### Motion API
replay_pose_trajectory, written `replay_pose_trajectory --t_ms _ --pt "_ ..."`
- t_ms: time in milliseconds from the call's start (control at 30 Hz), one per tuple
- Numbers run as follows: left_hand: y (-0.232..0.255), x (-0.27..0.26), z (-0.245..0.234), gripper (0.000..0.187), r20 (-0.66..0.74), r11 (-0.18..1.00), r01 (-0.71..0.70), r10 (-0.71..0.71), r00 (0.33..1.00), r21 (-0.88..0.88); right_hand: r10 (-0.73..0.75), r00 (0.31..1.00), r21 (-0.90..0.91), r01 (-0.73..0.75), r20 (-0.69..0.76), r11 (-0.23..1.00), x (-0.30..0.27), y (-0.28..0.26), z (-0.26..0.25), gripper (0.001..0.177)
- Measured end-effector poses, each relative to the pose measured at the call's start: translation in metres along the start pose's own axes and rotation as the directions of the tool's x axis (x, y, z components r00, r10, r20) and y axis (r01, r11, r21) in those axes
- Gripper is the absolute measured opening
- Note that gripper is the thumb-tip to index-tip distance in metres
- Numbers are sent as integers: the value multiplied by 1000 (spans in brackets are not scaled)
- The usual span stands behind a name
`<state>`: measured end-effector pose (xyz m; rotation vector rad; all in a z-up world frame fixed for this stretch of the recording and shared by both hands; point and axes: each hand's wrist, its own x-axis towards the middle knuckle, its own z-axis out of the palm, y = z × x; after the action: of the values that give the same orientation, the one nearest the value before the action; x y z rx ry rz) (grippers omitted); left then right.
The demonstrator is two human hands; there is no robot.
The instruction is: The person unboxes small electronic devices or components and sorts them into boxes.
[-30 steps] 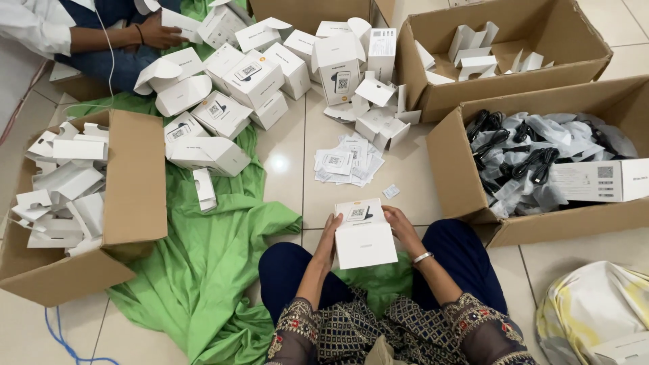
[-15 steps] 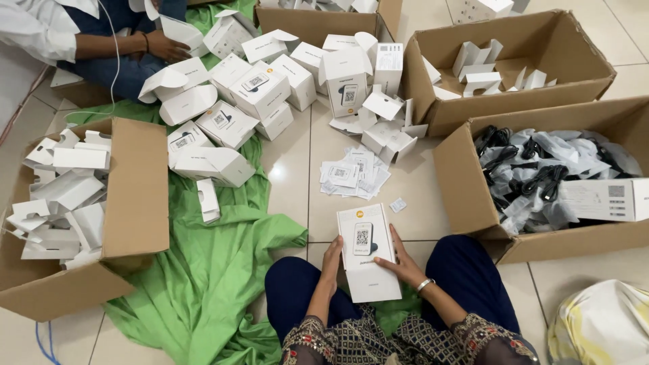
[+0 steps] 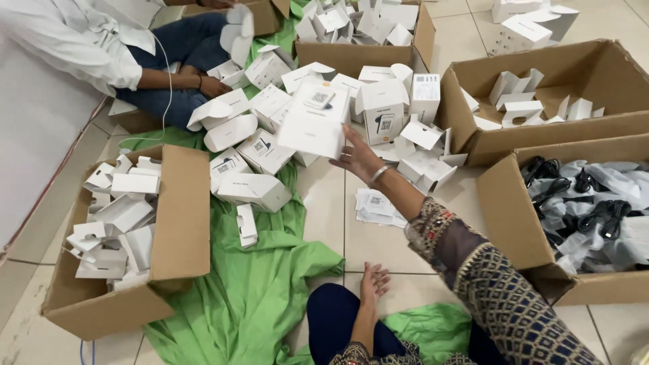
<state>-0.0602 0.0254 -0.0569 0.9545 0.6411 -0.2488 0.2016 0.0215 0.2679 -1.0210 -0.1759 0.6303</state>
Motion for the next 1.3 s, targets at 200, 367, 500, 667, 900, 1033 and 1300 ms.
replay_pose_trajectory --t_ms 200,367,500,667,900,1033,1300 --pt "-17 30 -19 78 25 998 61 -60 998 -25 -119 989 -415 145 88 898 -27 110 4 77" --pt "0 13 -17 75 1 997 75 -75 997 -13 -205 975 -480 140 -85 866 -160 136 -72 55" --pt "-16 38 -25 67 -171 988 21 5 985 151 -311 864 -478 95 -397 873 -281 131 -169 43" --pt "22 -32 135 53 -61 957 -131 151 987 258 -476 564 -533 74 -675 843 -433 101 -274 40" --pt "-30 -123 329 40 551 883 -328 98 828 336 -800 134 -729 -520 -584 445 -613 9 -296 51" --pt "-82 -164 373 38 652 862 -290 -61 756 417 -886 141 -647 -734 -442 206 -663 -64 -228 61" --pt "-143 -244 443 53 755 740 -262 -472 454 620 -967 -156 -571 -821 201 14 -773 -63 -158 33"
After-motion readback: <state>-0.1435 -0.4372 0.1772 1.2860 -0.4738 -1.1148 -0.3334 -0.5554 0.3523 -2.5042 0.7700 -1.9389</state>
